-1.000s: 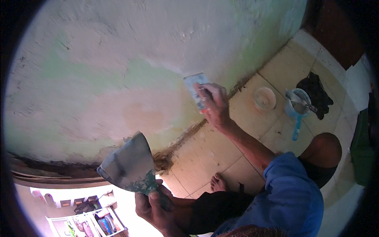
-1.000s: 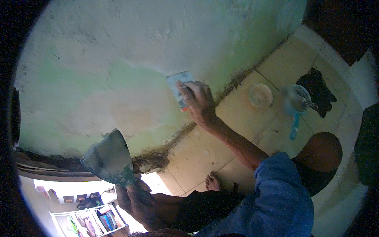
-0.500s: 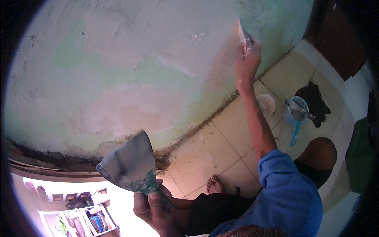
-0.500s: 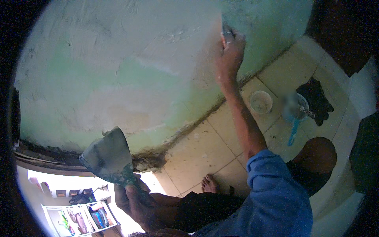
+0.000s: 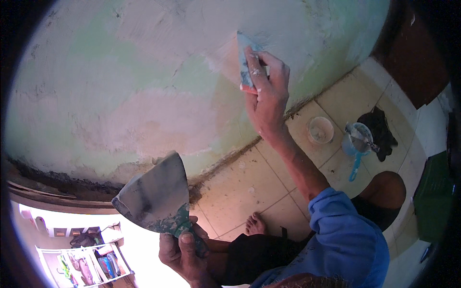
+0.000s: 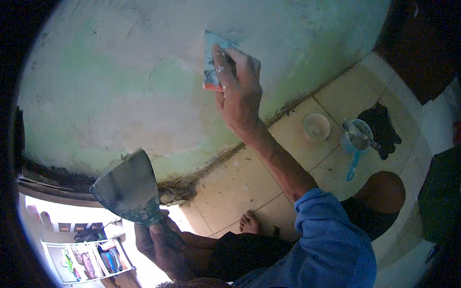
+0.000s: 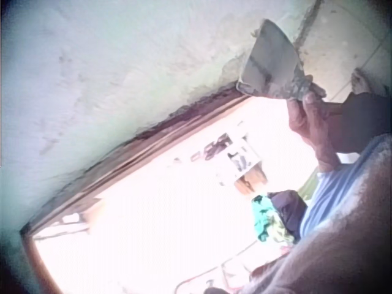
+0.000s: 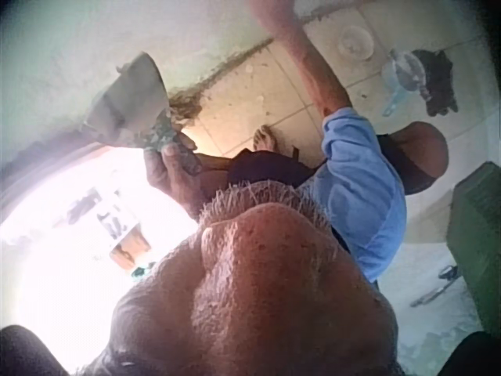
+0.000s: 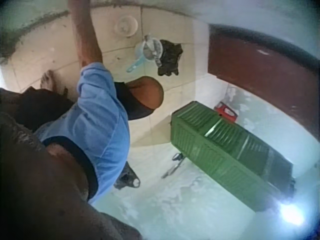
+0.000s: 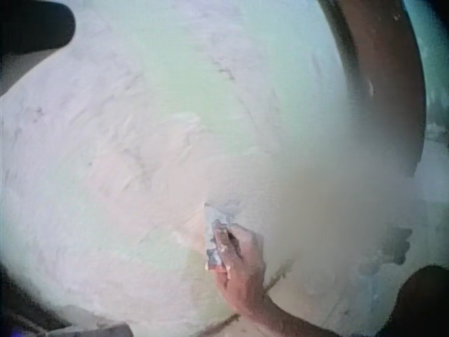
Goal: The person applies a white substance to a wall using a putty knife and a smaller spreading tool.
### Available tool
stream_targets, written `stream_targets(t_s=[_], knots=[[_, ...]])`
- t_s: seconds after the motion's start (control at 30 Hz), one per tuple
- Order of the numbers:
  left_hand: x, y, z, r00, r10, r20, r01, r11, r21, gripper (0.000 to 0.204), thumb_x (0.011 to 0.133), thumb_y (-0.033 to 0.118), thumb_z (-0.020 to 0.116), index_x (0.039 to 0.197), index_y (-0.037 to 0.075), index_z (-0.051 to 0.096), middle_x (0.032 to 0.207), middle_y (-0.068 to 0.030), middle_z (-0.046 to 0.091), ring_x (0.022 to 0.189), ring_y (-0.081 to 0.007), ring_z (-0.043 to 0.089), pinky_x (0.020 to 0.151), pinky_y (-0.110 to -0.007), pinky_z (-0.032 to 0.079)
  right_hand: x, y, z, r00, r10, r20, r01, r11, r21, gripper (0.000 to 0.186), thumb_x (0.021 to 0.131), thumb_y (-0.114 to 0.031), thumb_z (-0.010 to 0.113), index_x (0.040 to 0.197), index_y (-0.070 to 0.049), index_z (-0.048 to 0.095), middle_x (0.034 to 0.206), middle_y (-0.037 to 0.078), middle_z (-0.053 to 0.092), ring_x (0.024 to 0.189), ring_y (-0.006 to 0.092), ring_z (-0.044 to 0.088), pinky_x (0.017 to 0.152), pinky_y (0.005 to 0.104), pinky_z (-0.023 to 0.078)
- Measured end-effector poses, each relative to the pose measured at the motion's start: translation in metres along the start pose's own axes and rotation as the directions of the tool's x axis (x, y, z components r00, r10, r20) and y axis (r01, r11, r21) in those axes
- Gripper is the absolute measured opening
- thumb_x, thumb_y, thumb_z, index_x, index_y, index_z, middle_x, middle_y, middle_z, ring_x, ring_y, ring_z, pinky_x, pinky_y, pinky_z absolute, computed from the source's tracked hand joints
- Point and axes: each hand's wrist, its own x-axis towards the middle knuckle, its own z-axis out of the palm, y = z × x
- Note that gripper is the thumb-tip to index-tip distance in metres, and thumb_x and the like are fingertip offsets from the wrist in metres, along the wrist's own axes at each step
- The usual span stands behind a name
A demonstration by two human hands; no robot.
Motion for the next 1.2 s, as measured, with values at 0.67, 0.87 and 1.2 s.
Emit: stream_targets(t_s=[0.67, 0.87, 1.2], knots=[[0.017, -0.009, 0.025, 0.998, -0.064, 0.03, 0.057, 0.978, 0.199, 0.038, 0.099, 0.03, 0.052, 0.103, -0.007, 0.061, 0.071, -0.01, 0.06, 0.044, -0.0064, 0.042, 0.041, -0.018, 0.027, -0.044, 0.045, -0.063, 0.494, 0.615, 0.615, -0.712, -0.12, 0.692, 0.032, 0.086, -0.004, 0.055, 0.118, -0.008, 0.057, 0.116, 0.006, 0.059, 0.103, 0.0213, 0.056, 0.082, 0.0382, 0.045], [0.024, -0.011, 0.033, 0.88, -0.412, 0.235, 0.413, 0.909, 0.047, 0.038, 0.103, 0.031, 0.043, 0.102, -0.004, 0.059, 0.067, -0.0087, 0.059, 0.041, -0.004, 0.038, 0.037, -0.018, 0.027, -0.035, 0.034, -0.073, 0.585, 0.327, 0.742, -0.728, -0.191, 0.659, 0.042, 0.085, -0.005, 0.062, 0.126, -0.008, 0.051, 0.123, 0.012, 0.059, 0.113, 0.0271, 0.057, 0.087, 0.0457, 0.047], [0.014, -0.036, 0.017, 0.756, -0.418, 0.504, 0.522, 0.849, -0.078, 0.032, 0.102, 0.027, 0.046, 0.106, -0.002, 0.055, 0.08, -0.0087, 0.063, 0.053, -0.0072, 0.053, 0.046, -0.018, 0.039, -0.011, 0.017, -0.074, 0.709, -0.609, 0.355, 0.059, 0.553, 0.831, 0.022, 0.098, -0.015, 0.05, 0.104, -0.001, 0.066, 0.106, 0.017, 0.071, 0.112, 0.0358, 0.064, 0.106, 0.0528, 0.038]])
